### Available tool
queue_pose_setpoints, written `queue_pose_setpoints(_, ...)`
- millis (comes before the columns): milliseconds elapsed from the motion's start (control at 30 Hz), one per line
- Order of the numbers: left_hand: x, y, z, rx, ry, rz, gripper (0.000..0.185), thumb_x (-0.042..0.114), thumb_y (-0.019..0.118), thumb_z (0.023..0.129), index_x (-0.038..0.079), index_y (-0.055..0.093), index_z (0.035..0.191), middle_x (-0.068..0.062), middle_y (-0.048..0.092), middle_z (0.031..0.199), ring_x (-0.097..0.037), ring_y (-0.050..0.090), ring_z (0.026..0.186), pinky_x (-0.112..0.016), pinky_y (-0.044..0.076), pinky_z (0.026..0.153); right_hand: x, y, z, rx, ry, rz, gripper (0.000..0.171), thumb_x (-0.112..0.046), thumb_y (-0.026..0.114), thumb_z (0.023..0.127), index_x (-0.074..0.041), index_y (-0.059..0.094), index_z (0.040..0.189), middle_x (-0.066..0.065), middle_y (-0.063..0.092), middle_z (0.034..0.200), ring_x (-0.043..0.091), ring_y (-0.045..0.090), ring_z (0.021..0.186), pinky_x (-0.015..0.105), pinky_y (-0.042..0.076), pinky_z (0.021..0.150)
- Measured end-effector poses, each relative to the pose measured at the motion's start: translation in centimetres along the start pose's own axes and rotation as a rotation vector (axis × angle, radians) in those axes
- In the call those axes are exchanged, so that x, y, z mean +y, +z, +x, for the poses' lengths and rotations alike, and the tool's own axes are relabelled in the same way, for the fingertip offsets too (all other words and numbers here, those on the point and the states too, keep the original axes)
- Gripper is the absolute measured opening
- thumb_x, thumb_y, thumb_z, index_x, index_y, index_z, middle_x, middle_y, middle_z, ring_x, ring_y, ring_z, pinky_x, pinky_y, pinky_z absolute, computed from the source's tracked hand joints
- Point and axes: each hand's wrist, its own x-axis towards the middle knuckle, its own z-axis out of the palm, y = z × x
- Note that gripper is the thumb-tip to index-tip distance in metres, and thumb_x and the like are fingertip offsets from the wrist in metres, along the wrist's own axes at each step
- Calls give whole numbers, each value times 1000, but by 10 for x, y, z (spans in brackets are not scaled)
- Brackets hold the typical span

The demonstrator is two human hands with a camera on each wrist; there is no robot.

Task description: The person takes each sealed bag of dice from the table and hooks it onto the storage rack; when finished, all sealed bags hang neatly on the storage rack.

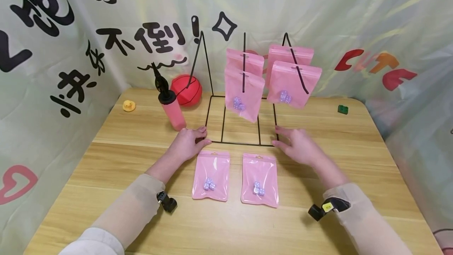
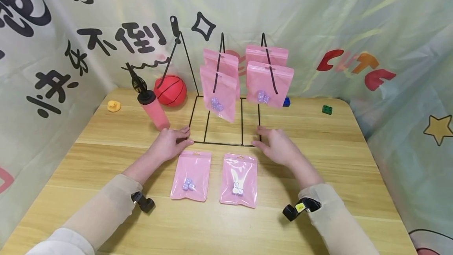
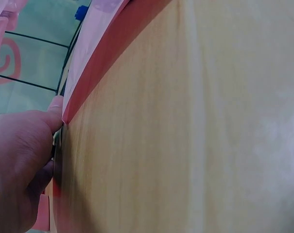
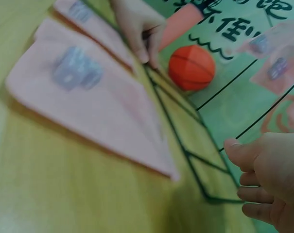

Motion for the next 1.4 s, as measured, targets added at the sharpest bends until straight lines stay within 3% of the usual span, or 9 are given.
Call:
queue_pose_setpoints(167, 1, 0, 0, -4, 1, -5, 48, 33, 79, 98, 2, 70, 134, -13, 63, 142, -28, 58, 134, -44, 48, 110, 8, 13, -5, 6, 0, -67, 50, -27, 72, 104, 8, 64, 140, 31, 56, 145, 5, 27, 41, 34, 48, 51)
queue_pose_setpoints(267, 1, 0, 0, -5, -4, -5, 48, 33, 80, 98, 3, 70, 134, -12, 63, 142, -27, 58, 135, -43, 48, 110, 11, 19, -7, 28, 1, -111, 49, -29, 72, 104, 9, 67, 135, 32, 58, 143, 13, 50, 46, 45, 62, 75)
queue_pose_setpoints(367, 1, 1, 0, -2, -2, -6, 48, 34, 80, 98, 3, 71, 134, -12, 64, 142, -27, 59, 134, -43, 49, 110, 14, 25, -10, 57, 3, -152, 47, -29, 72, 104, 9, 69, 132, 32, 59, 142, 38, 75, 80, 58, 55, 99)
queue_pose_setpoints(500, 0, 1, -1, 2, 12, -10, 48, 33, 80, 98, 2, 71, 133, -14, 64, 141, -27, 59, 134, -43, 49, 109, 16, 31, -13, 100, 4, -169, 46, -26, 72, 104, 10, 69, 131, 30, 60, 142, 50, 66, 115, 61, 52, 101)
queue_pose_setpoints(800, 2, -2, 0, 4, 29, 11, 48, 32, 79, 99, 0, 70, 134, -16, 63, 142, -31, 56, 135, -45, 48, 110, 18, 37, -11, 190, 6, -134, 41, -20, 75, 101, 10, 70, 129, 28, 64, 137, 48, 62, 125, 61, 50, 104)
queue_pose_setpoints(1000, 7, -9, 0, -62, 25, 87, 50, 34, 76, 101, 1, 69, 137, -16, 61, 145, -37, 57, 133, -46, 50, 108, 19, 38, -7, 179, 15, -142, 41, -21, 76, 100, 9, 71, 128, 27, 65, 136, 48, 62, 124, 61, 50, 105)
queue_pose_setpoints(1100, 9, -13, -1, -96, 17, 119, 53, 35, 77, 101, 1, 67, 140, -16, 60, 147, -34, 75, 104, -44, 57, 101, 18, 38, -7, 174, 10, -147, 41, -21, 77, 100, 9, 71, 128, 27, 65, 135, 48, 62, 124, 61, 50, 104)
queue_pose_setpoints(1200, 11, -16, -3, -104, 17, 123, 56, 34, 77, 100, 1, 64, 144, -16, 58, 150, -29, 74, 87, -45, 56, 103, 19, 39, -7, 172, 18, -143, 41, -21, 77, 100, 9, 71, 128, 28, 65, 135, 48, 62, 125, 61, 50, 105)
queue_pose_setpoints(1400, 19, -21, -15, -60, 44, 41, 54, 30, 77, 101, -2, 65, 141, -17, 62, 145, -35, 60, 134, -48, 47, 113, 20, 39, -8, 171, 37, -128, 41, -20, 76, 100, 9, 70, 129, 27, 65, 136, 47, 61, 127, 60, 49, 107)
